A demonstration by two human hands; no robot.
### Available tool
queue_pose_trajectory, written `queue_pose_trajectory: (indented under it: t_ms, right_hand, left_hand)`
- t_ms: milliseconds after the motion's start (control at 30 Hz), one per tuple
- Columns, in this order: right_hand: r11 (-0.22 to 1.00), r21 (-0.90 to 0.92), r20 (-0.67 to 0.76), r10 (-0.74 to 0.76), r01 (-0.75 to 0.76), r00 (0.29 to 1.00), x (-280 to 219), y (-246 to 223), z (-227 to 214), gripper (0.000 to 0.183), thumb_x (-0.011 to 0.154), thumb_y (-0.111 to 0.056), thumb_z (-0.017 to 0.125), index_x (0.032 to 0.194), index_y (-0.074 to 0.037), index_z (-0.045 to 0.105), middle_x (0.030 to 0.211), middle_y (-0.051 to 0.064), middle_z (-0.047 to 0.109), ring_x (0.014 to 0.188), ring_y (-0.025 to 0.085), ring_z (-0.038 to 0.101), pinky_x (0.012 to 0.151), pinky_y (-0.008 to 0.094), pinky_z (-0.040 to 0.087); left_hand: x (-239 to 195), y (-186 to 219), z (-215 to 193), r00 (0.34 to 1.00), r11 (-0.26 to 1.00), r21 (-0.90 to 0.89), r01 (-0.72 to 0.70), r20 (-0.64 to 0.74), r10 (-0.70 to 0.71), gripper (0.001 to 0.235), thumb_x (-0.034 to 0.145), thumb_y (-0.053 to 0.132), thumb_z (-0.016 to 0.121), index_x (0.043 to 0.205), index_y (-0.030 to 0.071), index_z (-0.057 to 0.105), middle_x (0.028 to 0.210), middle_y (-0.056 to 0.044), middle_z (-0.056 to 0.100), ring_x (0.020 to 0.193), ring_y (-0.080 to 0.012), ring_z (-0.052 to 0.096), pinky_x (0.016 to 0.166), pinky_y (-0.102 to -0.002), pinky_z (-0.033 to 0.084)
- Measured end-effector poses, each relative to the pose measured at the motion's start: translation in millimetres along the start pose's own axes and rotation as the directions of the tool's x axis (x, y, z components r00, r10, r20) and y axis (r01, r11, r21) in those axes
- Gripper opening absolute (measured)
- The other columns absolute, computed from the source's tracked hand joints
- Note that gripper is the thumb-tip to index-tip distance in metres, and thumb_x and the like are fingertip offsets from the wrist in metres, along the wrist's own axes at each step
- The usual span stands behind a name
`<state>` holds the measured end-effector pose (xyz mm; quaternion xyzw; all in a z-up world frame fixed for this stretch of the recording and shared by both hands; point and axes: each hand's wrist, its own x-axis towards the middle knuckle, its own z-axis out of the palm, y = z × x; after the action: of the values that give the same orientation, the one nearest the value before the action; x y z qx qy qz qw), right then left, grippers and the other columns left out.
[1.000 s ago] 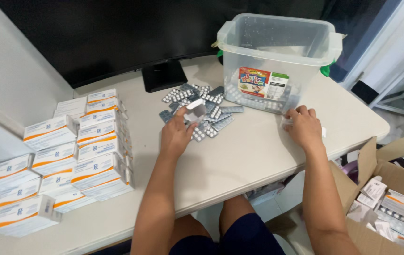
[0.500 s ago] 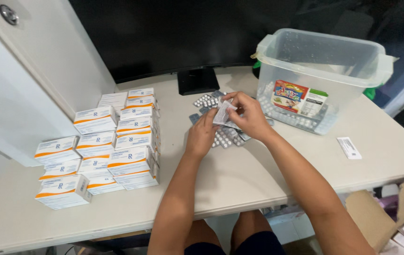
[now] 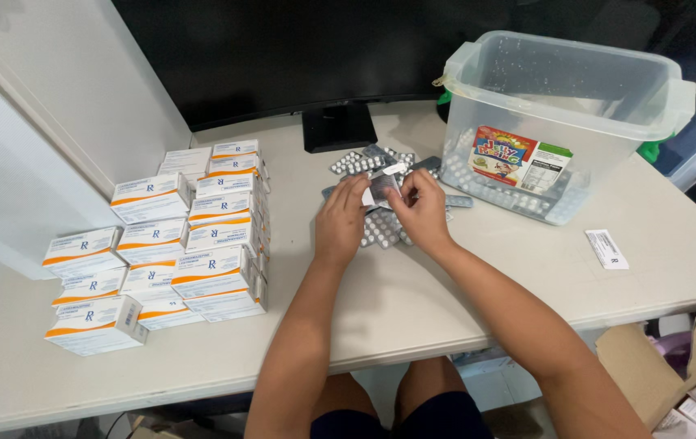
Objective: The person repeatedly picks up blister packs of pills, separates them, and places them into a clear plastic container. They also handle small white boxes, opening some and placing them into a cardboard box. The task involves sorting and organizing pill blister packs and boxes on a table.
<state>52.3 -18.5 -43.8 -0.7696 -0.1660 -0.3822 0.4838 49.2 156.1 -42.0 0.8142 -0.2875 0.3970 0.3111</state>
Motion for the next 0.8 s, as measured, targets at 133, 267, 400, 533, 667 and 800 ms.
queue_pose_trajectory:
  t_ms: [133, 267, 400, 533, 667, 800]
  right_hand:
    - [0.997, 0.058, -0.002, 0.057, -0.057, 0.998, -2, -3, -2, 0.028, 0.09, -0.008, 0.077, 0.078, -0.003, 0.053, 0.079, 0.003, 0.052, 0.061, 0.01, 0.047, 0.054, 0.026, 0.039]
    - [1.0, 0.004, -0.015, 0.014, -0.014, 1.0, 1, 4, -2, 0.028, 0.09, -0.008, 0.079, 0.078, -0.004, 0.053, 0.078, 0.002, 0.052, 0.062, 0.01, 0.047, 0.054, 0.026, 0.039]
    - [0.998, 0.007, -0.04, 0.057, -0.057, 0.998, 5, 12, -1, 0.033, 0.086, -0.009, 0.081, 0.084, -0.003, 0.049, 0.078, 0.003, 0.05, 0.061, 0.01, 0.045, 0.053, 0.026, 0.039]
    - [0.991, 0.065, -0.014, 0.115, -0.114, 0.993, 10, 22, -7, 0.025, 0.092, -0.012, 0.077, 0.095, -0.004, 0.054, 0.077, 0.002, 0.053, 0.063, 0.009, 0.048, 0.056, 0.025, 0.04]
    - [0.991, -0.095, 0.112, 0.102, -0.092, 0.988, 15, 39, -16, 0.019, 0.091, -0.014, 0.076, 0.094, -0.004, 0.061, 0.08, 0.005, 0.062, 0.064, 0.013, 0.057, 0.058, 0.029, 0.047]
    - [0.957, -0.288, 0.299, 0.132, -0.043, 0.945, 18, 52, -23, 0.009, 0.087, -0.011, 0.075, 0.091, -0.005, 0.069, 0.088, 0.009, 0.069, 0.072, 0.023, 0.066, 0.069, 0.037, 0.052]
  left_hand:
    - [1, 1, 1, 1.0, 1.0, 0.017, 0.025, 0.018, -0.026, 0.057, 0.077, -0.002, 0.077, 0.128, 0.011, 0.057, 0.134, -0.006, 0.065, 0.127, -0.0291, 0.061, 0.099, -0.041, 0.054]
    - [-1, 1, 3, 0.999, 0.999, 0.032, 0.018, 0.028, -0.019, 0.056, 0.078, -0.003, 0.076, 0.128, 0.013, 0.058, 0.134, -0.004, 0.066, 0.127, -0.0291, 0.061, 0.099, -0.041, 0.054]
    - [0, 0, 2, 0.999, 1.0, 0.014, 0.011, 0.05, -0.012, 0.057, 0.08, -0.001, 0.074, 0.131, 0.015, 0.055, 0.136, -0.004, 0.065, 0.129, -0.029, 0.06, 0.101, -0.041, 0.053]
    - [7, -17, -14, 0.983, 0.964, 0.258, 0.061, 0.155, -0.103, 0.071, 0.088, -0.002, 0.065, 0.151, 0.022, 0.042, 0.149, -0.004, 0.059, 0.129, -0.0297, 0.057, 0.11, -0.051, 0.047]
    - [8, -36, -27, 0.809, 0.797, 0.537, 0.278, 0.316, -0.495, 0.091, 0.09, -0.002, 0.058, 0.163, 0.035, 0.018, 0.16, -0.004, 0.042, 0.135, -0.0326, 0.049, 0.108, -0.06, 0.036]
    - [3, -50, -23, 0.693, 0.726, 0.577, 0.375, 0.346, -0.633, 0.089, 0.094, 0.005, 0.058, 0.164, 0.033, 0.009, 0.162, -0.014, 0.029, 0.144, -0.0356, 0.036, 0.114, -0.069, 0.018]
